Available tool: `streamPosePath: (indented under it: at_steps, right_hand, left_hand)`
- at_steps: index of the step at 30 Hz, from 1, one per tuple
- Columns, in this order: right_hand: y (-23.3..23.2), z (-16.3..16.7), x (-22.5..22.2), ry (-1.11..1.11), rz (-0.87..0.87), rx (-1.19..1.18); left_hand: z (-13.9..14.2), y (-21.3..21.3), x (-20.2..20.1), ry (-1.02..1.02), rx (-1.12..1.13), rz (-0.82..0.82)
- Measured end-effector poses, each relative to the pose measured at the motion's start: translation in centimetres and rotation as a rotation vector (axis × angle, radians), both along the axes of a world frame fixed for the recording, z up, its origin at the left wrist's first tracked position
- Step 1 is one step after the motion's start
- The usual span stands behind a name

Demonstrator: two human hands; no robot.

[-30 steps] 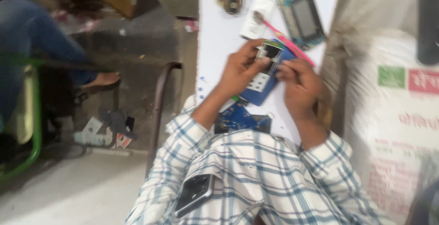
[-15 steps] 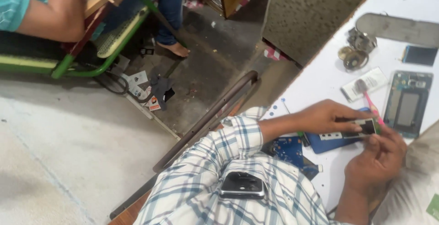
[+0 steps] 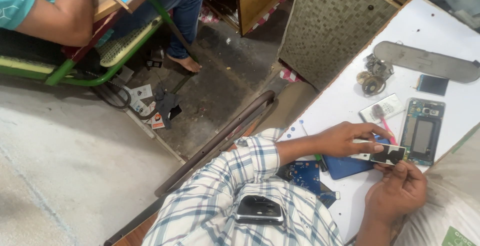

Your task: The person holds a blue smartphone and brushes its back and edges with a pink toothbrush. They then pick up a small display panel, peel a protective film off it, and press and align the film onto the panel with their fingers.

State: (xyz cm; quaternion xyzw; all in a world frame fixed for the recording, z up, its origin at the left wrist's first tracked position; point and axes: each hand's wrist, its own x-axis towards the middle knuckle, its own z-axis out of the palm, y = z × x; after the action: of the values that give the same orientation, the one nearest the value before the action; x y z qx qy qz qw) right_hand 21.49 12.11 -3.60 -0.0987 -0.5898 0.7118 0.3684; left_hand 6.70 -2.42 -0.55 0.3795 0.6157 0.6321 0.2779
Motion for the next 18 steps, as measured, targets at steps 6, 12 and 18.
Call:
streamPosePath:
  at_steps: [6, 12, 18]
  right_hand:
    - [-0.1, 1.0, 0.0, -0.025, -0.026, -0.061]
    - [-0.1, 1.4, -0.2, -0.023, -0.002, -0.065]
    - [-0.2, 1.6, -0.2, -0.071, 0.024, 0.005]
  left_hand:
    - [0.1, 0.2, -0.1, -0.062, -0.061, 0.001]
    - [0.0, 0.2, 0.0, 0.121, 0.032, 0.114]
    - [-0.2, 0.4, 0.0, 0.153, 0.092, 0.124]
